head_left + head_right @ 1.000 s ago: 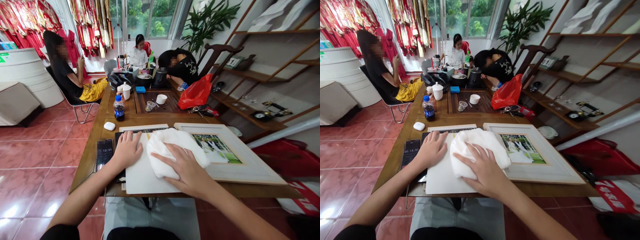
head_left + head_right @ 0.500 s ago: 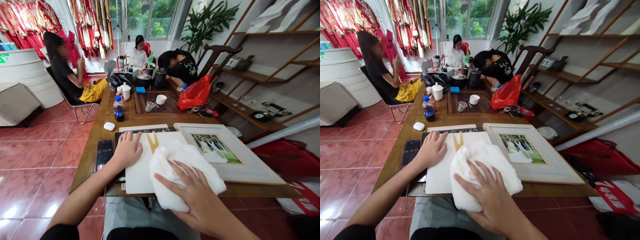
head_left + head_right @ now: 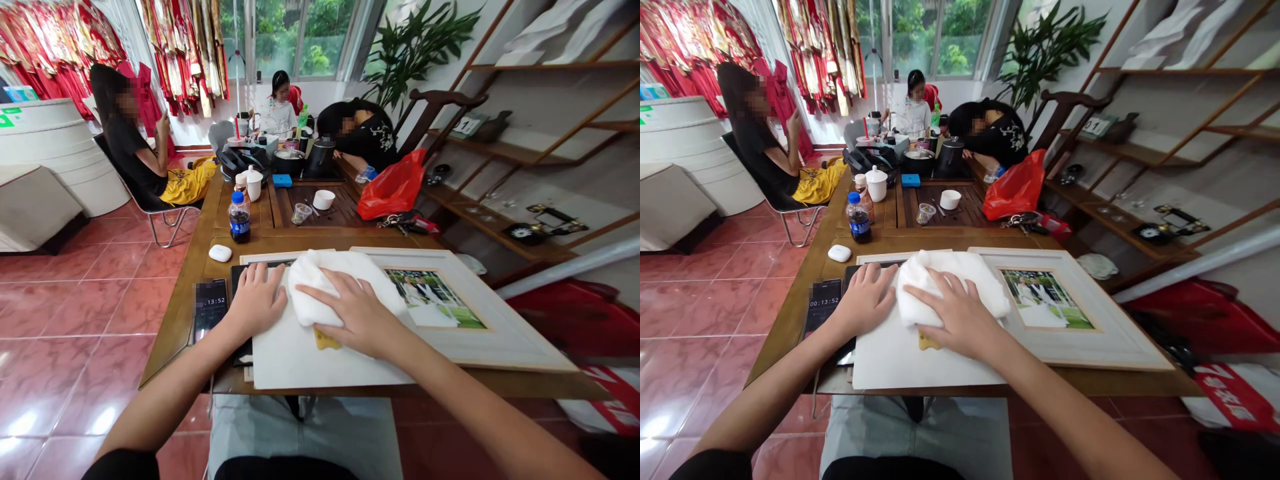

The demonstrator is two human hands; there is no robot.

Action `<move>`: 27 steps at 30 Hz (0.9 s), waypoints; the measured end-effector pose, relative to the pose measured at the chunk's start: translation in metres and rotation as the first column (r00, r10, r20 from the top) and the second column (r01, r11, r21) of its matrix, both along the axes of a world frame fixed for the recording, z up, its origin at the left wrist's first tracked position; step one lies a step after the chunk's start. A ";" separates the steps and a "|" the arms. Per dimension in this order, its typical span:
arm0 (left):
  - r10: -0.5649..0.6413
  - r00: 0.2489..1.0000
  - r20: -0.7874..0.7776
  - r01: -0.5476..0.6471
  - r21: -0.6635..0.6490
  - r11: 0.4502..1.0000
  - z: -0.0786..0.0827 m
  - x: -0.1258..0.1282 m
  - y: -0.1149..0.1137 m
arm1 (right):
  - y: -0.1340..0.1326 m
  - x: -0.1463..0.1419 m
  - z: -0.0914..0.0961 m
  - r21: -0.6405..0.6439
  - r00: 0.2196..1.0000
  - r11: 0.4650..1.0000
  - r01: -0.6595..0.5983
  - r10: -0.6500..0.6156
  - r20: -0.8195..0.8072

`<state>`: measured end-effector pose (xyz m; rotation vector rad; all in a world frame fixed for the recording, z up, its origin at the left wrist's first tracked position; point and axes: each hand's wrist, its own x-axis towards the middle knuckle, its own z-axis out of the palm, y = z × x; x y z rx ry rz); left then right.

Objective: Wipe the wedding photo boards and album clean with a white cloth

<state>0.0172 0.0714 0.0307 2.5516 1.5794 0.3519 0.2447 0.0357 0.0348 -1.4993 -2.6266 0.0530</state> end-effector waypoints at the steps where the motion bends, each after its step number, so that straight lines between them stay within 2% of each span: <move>1: -0.001 1.000 0.002 0.001 0.000 1.000 0.000 0.000 0.000 | 0.009 -0.002 0.002 -0.005 1.000 1.000 0.017 -0.017 0.005; 6: 0.000 1.000 0.011 0.000 -0.011 1.000 0.001 0.000 -0.001 | 0.033 -0.005 0.005 0.002 0.999 0.999 0.052 -0.052 0.001; 11: 0.007 1.000 0.026 -0.007 -0.006 1.000 0.000 0.001 -0.002 | 0.027 0.002 -0.001 0.038 1.000 0.999 -0.009 0.009 -0.018; 19: 0.014 1.000 -0.017 -0.014 0.000 1.000 0.001 0.001 -0.002 | -0.018 0.019 -0.011 0.111 0.987 0.984 -0.141 0.148 -0.056; 27: 0.020 1.000 -0.022 -0.021 -0.004 1.000 0.001 0.001 -0.001 | -0.080 0.030 -0.022 0.215 0.986 0.963 -0.161 0.169 -0.018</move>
